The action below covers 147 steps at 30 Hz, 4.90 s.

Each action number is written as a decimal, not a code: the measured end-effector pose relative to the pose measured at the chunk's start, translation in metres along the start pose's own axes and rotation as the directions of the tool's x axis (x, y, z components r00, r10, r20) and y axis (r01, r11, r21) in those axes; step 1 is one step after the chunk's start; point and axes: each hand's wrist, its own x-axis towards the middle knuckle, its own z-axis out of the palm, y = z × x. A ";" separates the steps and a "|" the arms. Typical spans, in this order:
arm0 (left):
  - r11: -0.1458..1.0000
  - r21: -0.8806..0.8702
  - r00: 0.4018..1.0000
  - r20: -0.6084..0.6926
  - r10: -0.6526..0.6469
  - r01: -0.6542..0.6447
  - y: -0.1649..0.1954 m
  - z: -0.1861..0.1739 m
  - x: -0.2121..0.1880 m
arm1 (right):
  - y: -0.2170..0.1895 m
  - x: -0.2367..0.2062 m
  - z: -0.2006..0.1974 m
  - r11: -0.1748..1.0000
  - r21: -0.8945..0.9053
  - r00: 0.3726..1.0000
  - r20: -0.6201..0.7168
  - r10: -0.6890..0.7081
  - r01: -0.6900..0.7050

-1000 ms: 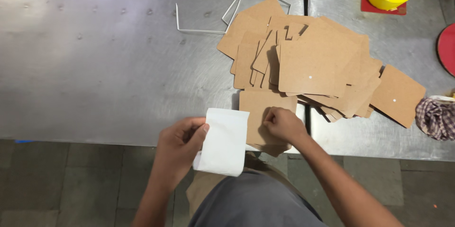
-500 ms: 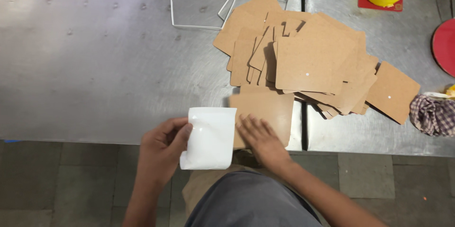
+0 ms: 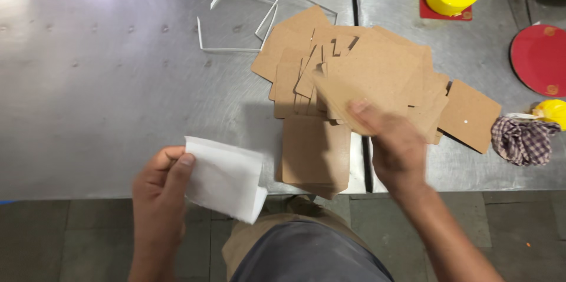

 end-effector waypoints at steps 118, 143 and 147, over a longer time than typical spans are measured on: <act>0.972 0.122 0.906 0.401 0.139 -0.203 0.015 0.112 -0.002 | -0.059 0.016 0.010 0.930 0.263 0.967 0.060 0.249 -0.256; 0.745 0.396 0.824 0.437 0.361 -0.537 0.024 0.115 -0.007 | -0.058 0.027 0.002 0.939 0.198 0.951 0.186 0.245 -0.281; 0.703 0.394 0.792 0.450 0.413 -0.592 0.024 0.114 -0.007 | -0.058 0.029 0.000 0.956 0.155 0.954 0.205 0.217 -0.250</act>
